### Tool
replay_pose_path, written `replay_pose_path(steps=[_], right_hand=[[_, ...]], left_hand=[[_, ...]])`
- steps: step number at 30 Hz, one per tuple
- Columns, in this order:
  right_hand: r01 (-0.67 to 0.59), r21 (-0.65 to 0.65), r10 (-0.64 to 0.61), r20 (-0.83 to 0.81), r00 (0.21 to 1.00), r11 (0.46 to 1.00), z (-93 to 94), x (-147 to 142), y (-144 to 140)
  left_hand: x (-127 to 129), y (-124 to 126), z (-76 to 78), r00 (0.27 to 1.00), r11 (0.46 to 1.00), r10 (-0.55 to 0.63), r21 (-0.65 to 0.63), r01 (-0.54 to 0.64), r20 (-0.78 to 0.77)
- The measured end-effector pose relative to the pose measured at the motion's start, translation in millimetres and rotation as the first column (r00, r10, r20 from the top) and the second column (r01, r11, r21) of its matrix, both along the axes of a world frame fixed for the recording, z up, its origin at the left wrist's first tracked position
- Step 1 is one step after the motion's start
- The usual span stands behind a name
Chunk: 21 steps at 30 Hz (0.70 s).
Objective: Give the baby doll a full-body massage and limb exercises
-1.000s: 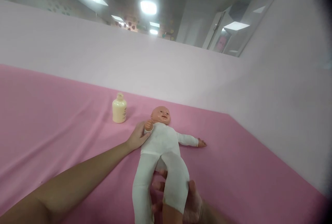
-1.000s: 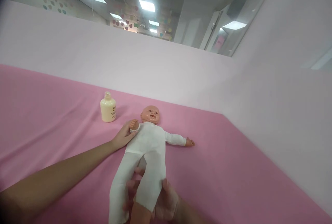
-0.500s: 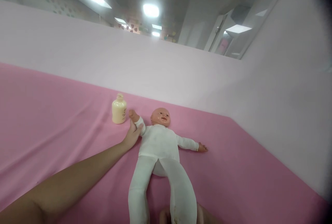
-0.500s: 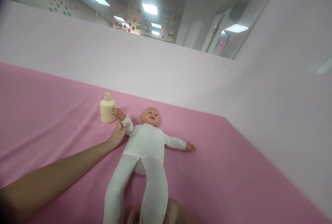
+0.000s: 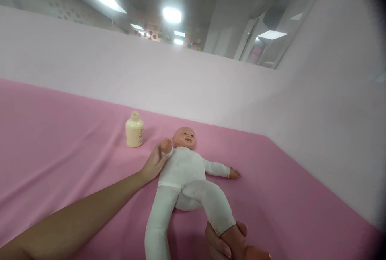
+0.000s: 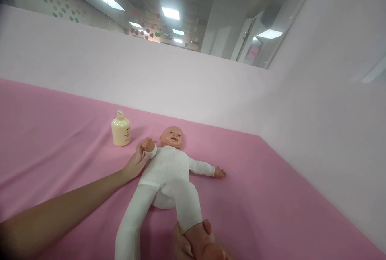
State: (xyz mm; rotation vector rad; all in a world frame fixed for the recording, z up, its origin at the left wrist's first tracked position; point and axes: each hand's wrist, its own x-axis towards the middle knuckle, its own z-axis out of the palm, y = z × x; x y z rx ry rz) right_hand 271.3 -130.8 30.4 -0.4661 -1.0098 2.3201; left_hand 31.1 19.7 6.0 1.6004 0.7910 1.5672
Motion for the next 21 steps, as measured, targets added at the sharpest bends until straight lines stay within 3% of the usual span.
replay_pose_path(steps=[3,5,8,10,13,16,18,21], right_hand=[[0.014,-0.058,-0.020,-0.091,0.996,0.998,-10.1,2.0,3.7],[0.067,-0.167,-0.089,-0.127,0.988,0.984,-12.7,1.6,4.7],[0.149,-0.363,-0.194,-0.090,0.977,0.920,-11.2,-0.2,5.8],[0.155,-0.402,-0.196,-0.062,0.979,0.903,-9.8,-1.4,6.2],[0.134,-0.348,-0.164,-0.059,0.985,0.928,-11.9,-2.3,4.0],[0.053,-0.207,-0.069,-0.070,0.995,0.977,-18.6,-0.2,-2.9],[-0.100,-0.113,0.089,-0.097,0.991,0.989,-21.4,2.5,-7.0],[-0.322,-0.055,0.316,-0.092,0.944,0.945,-14.7,4.0,0.3]], left_hand=[[0.5,-4.5,4.4,0.972,0.992,0.006,0.124,0.024,-0.234],[0.7,-7.0,8.9,0.940,0.980,-0.012,0.184,0.079,-0.342],[1.2,-8.8,14.5,0.925,0.974,-0.048,0.188,0.127,-0.376],[1.1,-8.9,15.7,0.919,0.974,-0.049,0.184,0.130,-0.392],[0.2,-8.1,13.7,0.907,0.972,-0.028,0.199,0.123,-0.420],[-1.3,-6.7,9.5,0.907,0.983,0.004,0.169,0.074,-0.422],[-2.3,-4.5,6.1,0.911,0.991,0.026,0.132,0.031,-0.412],[-3.8,1.4,0.3,0.941,0.998,0.042,0.065,-0.021,-0.337]])
